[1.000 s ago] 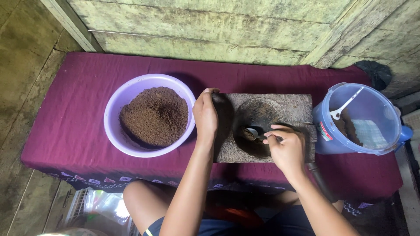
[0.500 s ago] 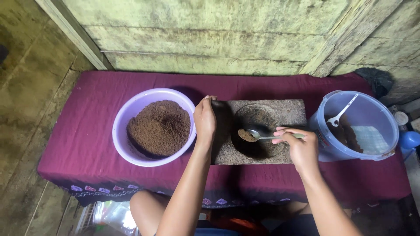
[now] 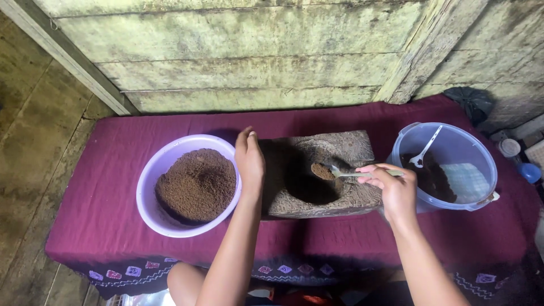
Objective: Transferring brown powder from a stone mortar into a purple plastic bowl using a spoon.
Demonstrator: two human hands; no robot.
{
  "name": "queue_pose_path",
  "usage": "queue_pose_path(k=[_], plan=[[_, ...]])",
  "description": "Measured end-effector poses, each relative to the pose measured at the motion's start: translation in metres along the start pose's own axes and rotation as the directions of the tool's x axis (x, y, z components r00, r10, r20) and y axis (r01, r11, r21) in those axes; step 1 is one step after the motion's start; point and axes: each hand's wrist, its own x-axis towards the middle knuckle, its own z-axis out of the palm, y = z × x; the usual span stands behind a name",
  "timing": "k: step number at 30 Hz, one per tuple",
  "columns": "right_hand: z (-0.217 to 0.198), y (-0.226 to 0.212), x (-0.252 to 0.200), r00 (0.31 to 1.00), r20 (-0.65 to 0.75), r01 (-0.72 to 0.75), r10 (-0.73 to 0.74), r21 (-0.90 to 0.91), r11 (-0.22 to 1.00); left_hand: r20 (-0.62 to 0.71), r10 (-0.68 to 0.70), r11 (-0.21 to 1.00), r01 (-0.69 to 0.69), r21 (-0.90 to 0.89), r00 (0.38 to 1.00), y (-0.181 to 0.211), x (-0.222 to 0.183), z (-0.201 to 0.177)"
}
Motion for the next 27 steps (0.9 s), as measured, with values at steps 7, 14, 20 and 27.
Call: queue_pose_path(k=[7,14,20,27], plan=[[-0.019,-0.005,0.01,0.997,-0.022,0.073,-0.072,0.067,0.995,-0.073,0.04,0.819,-0.074,-0.569,0.997,0.002,-0.049,0.031],[-0.039,-0.032,0.017,0.99,-0.094,0.117,-0.109,0.083,0.99,0.325,-0.312,0.219,0.4,-0.89,0.893,-0.006,-0.072,0.067],[-0.034,-0.046,0.02,0.983,-0.118,0.149,-0.143,0.045,0.988,0.497,-0.36,-0.031,0.522,-0.852,0.789,-0.001,-0.076,0.086],[0.003,-0.059,0.011,0.991,-0.031,0.131,-0.129,0.073,0.989,0.562,-0.244,-0.204,0.524,-0.827,0.79,-0.025,-0.068,0.083]])
